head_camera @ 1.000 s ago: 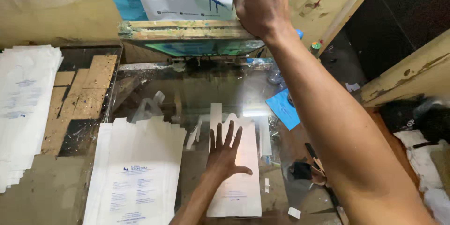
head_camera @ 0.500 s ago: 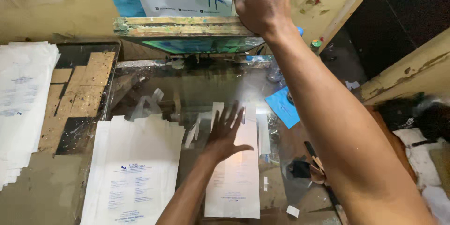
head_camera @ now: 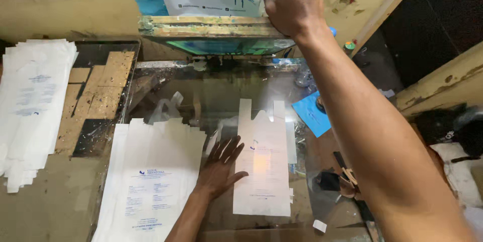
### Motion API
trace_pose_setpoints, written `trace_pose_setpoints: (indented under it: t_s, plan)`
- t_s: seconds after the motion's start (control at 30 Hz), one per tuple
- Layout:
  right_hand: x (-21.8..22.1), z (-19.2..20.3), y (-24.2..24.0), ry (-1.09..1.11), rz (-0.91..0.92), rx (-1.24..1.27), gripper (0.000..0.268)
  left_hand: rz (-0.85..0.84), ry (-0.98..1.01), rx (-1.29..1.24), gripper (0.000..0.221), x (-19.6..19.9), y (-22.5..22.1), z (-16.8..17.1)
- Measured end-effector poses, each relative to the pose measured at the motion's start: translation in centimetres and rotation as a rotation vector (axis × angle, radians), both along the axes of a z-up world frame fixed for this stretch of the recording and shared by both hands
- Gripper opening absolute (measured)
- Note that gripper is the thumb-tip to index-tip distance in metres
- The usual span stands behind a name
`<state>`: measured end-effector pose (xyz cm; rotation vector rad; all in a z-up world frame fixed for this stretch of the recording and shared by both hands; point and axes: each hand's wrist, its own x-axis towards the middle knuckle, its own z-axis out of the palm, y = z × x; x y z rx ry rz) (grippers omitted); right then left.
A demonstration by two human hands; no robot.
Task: The person performs manual screen printing on white plastic bags. They place a bag under a screen, pull a squeegee across the screen to apply ink, lift the screen, and move the printed bag aside. This cycle repeats for multiple bags.
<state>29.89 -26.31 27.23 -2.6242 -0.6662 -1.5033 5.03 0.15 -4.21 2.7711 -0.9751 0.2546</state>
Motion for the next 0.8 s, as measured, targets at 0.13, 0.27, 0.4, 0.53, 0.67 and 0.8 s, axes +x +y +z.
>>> trace_pose_setpoints:
  t_s: [0.13, 0.27, 0.4, 0.53, 0.67, 0.8]
  plan:
    - [-1.8, 1.4, 1.0, 0.073, 0.003, 0.043, 0.037, -0.083, 0.253, -0.126, 0.084, 0.1, -0.1, 0.8]
    - [-2.7, 2.4, 1.3, 0.103, 0.109, 0.051, 0.052, -0.051, 0.234, -0.118, 0.081, -0.1, -0.4, 1.1]
    - [-2.5, 2.4, 1.4, 0.088, 0.116, 0.052, 0.054, -0.042, 0.242, -0.097, 0.085, -0.2, -0.3, 1.3]
    - [-2.2, 2.1, 1.2, 0.106, 0.086, 0.053, 0.055, -0.109, 0.139, -0.11, 0.08, 0.1, -0.2, 0.0]
    - [-2.0, 1.9, 1.0, 0.104, 0.06, 0.044, 0.051, -0.08, 0.213, -0.128, 0.081, -0.1, -0.4, 0.7]
    - [-1.7, 1.6, 1.0, 0.097, 0.033, 0.03, 0.046, -0.088, 0.243, -0.114, 0.081, 0.0, -0.2, 0.9]
